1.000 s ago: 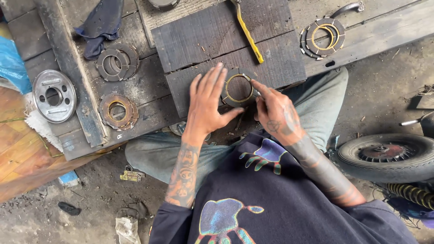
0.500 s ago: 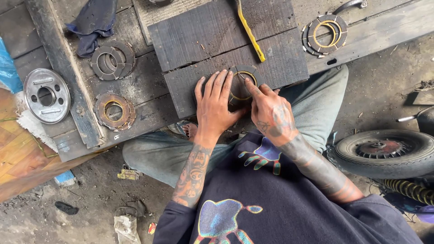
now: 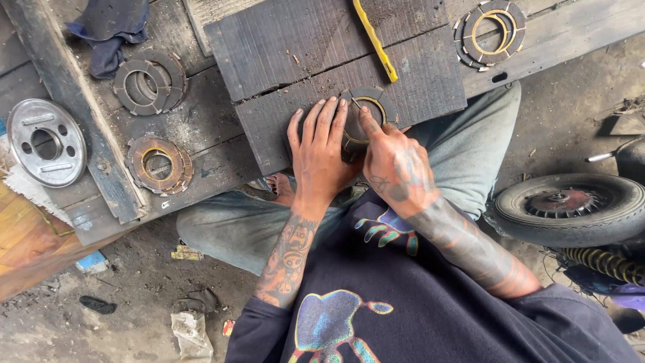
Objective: A person uses a small metal pick to manipulate and adjust a retaining ring on a circular metal clutch plate.
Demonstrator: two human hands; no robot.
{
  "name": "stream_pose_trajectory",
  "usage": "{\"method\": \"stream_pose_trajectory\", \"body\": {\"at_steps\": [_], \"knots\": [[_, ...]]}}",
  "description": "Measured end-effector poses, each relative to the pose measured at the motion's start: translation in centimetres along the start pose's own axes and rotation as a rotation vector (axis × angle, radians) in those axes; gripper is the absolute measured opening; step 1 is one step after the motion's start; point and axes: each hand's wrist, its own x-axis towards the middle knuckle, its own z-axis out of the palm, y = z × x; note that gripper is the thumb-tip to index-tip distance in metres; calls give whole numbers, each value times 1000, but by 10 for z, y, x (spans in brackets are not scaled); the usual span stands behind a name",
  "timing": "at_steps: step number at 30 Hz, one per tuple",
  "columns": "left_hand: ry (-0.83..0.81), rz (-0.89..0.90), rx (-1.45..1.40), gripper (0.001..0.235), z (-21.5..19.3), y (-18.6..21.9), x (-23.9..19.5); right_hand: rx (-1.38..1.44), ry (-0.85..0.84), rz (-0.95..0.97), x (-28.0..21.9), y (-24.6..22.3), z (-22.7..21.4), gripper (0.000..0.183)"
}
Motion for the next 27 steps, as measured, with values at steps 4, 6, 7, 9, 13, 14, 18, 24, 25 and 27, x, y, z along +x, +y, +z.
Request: {"method": "stream_pose_trajectory", "body": {"at_steps": [4,6,7,9,13,14,18,24,25,27], "knots": [[-8,-10,-8,70,-1,2,0,18,-4,13,4,-3,-4,59],[2,-11,-43,72,-4,2,3,33,0,4,8,-6,-4,59],[1,-13,-40,72,-4,2,3,8,3,8,10,-8,-2,58],[-4,-23,-37,72,-5,3,2,-5,1,1,11,-6,-1,57],[-2,-15,-63,72,-4,0,2,26,-29,28,8,1,-2,59],[-2,-11,-27,71,-4,0,4,26,-35,46,10,1,-1,59],[-18,-23,-15,72,-2,1,0,72,35,-37,21,2,13,56],[45,-37,-53,70,0,3,3,212,99,-140,3,10,-3,49],[45,-38,-56,69,-1,3,3,196,92,-119,0,9,-4,48],[41,-38,-66,69,-1,3,3,163,68,-70,-2,9,-7,48]]}}
